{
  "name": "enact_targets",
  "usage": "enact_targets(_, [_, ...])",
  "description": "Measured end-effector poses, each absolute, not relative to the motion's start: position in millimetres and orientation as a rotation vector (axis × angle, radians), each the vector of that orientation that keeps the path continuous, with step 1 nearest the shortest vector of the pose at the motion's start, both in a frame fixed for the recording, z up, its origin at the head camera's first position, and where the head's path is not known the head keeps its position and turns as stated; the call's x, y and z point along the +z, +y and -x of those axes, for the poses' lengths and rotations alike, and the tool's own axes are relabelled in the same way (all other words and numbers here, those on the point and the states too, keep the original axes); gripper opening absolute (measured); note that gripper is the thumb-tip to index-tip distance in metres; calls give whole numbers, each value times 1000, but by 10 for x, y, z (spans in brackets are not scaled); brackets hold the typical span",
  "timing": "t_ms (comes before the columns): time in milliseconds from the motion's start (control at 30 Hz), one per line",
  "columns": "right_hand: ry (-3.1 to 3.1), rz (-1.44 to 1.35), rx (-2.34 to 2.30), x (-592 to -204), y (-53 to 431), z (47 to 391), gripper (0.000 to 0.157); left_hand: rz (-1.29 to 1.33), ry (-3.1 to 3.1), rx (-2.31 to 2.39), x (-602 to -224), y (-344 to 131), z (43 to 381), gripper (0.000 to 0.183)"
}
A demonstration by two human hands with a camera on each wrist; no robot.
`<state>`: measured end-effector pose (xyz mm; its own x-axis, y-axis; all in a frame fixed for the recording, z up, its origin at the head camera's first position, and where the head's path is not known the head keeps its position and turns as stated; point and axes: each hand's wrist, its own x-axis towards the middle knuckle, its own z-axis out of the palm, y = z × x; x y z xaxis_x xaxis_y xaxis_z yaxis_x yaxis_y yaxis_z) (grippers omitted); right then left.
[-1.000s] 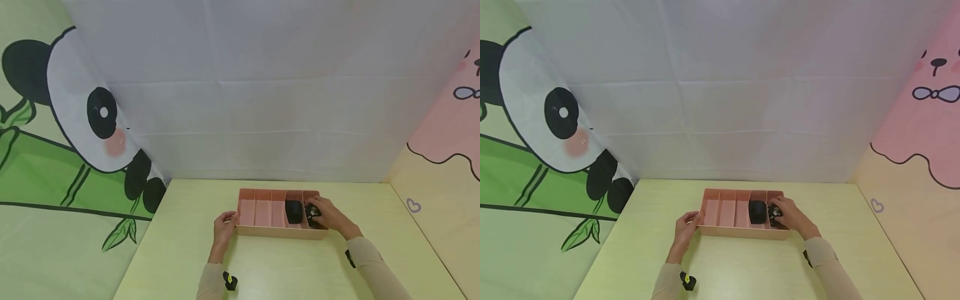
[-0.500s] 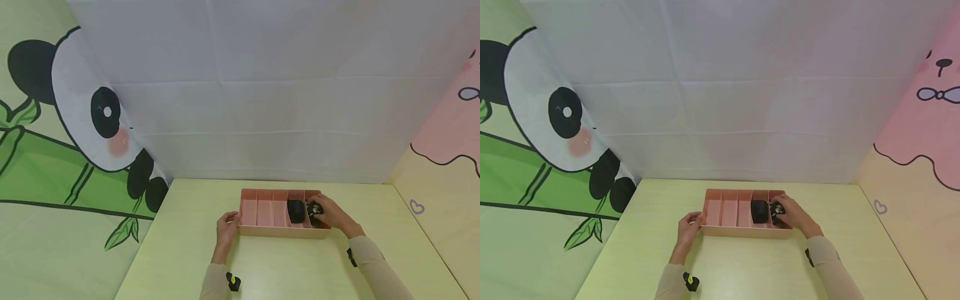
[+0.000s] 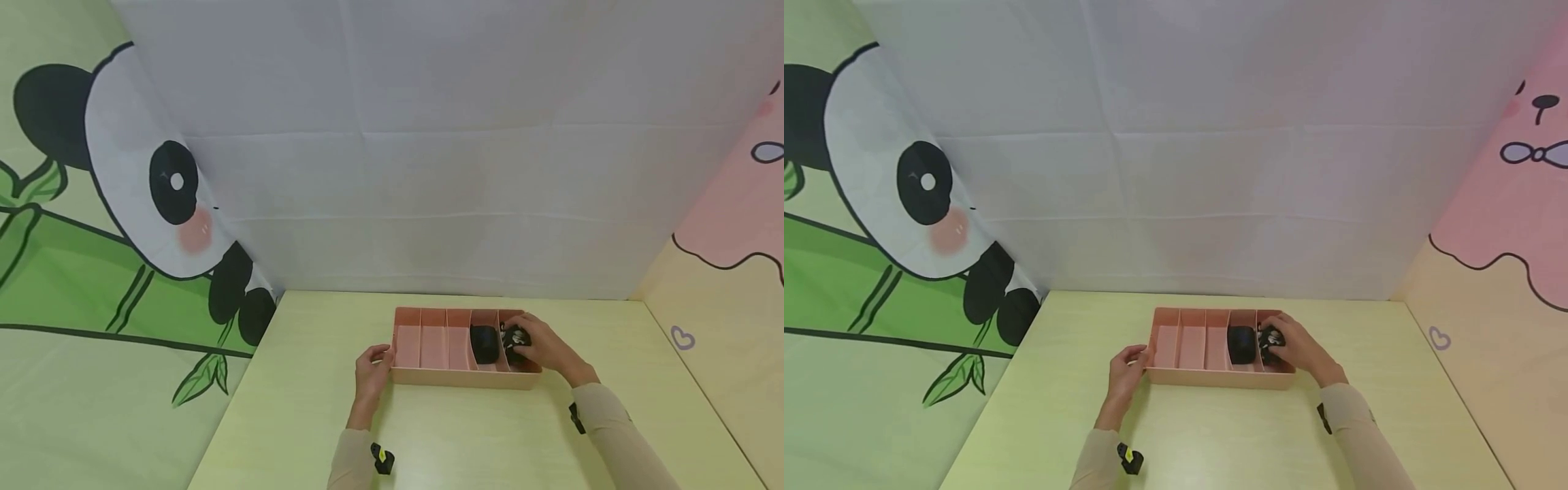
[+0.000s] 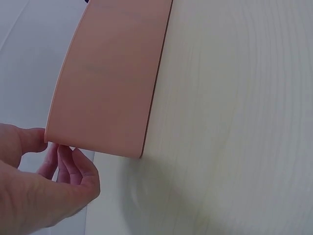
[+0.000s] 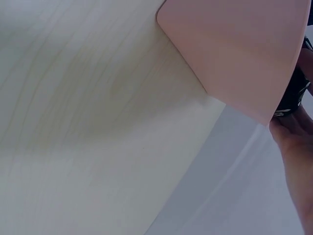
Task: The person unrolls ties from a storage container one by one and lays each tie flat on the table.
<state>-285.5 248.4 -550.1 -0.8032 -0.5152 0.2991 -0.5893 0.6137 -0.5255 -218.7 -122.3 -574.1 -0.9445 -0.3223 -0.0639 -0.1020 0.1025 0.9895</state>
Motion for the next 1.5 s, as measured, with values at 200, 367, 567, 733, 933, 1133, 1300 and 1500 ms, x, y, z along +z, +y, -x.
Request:
enact_targets(200, [-2703,-880,1003,-5468,2490,2847,45,-434,-2208,-1937,-5716,-1217,2194,22])
enact_targets(367, [-2642,-867,1007,-5465,2502,2856,45,-442,-2206,-1931,-5702,-1205,2204,21])
enact_targets(567, [-2605,-843,1070,-5425,2525,2847,46,-447,-2197,-1935,-5699,-1194,2212,19])
enact_targets(733, [-2601,-801,1137,-5425,2550,2855,45,-444,-2204,-1928,-5697,-1188,2210,20])
enact_targets(933, [-2559,-765,1195,-5440,2579,2872,44,-449,-2215,-1924,-5675,-1179,2207,23])
enact_targets(1133, [-2533,-753,1225,-5405,2586,2870,43,-458,-2211,-1927,-5684,-1181,2205,22])
enact_targets(1300, [-2517,-735,1267,-5348,2588,2851,43,-464,-2203,-1944,-5694,-1187,2204,22])
enact_targets(1500, [-2544,-693,1290,-5299,2596,2832,43,-471,-2208,-1936,-5690,-1190,2192,21])
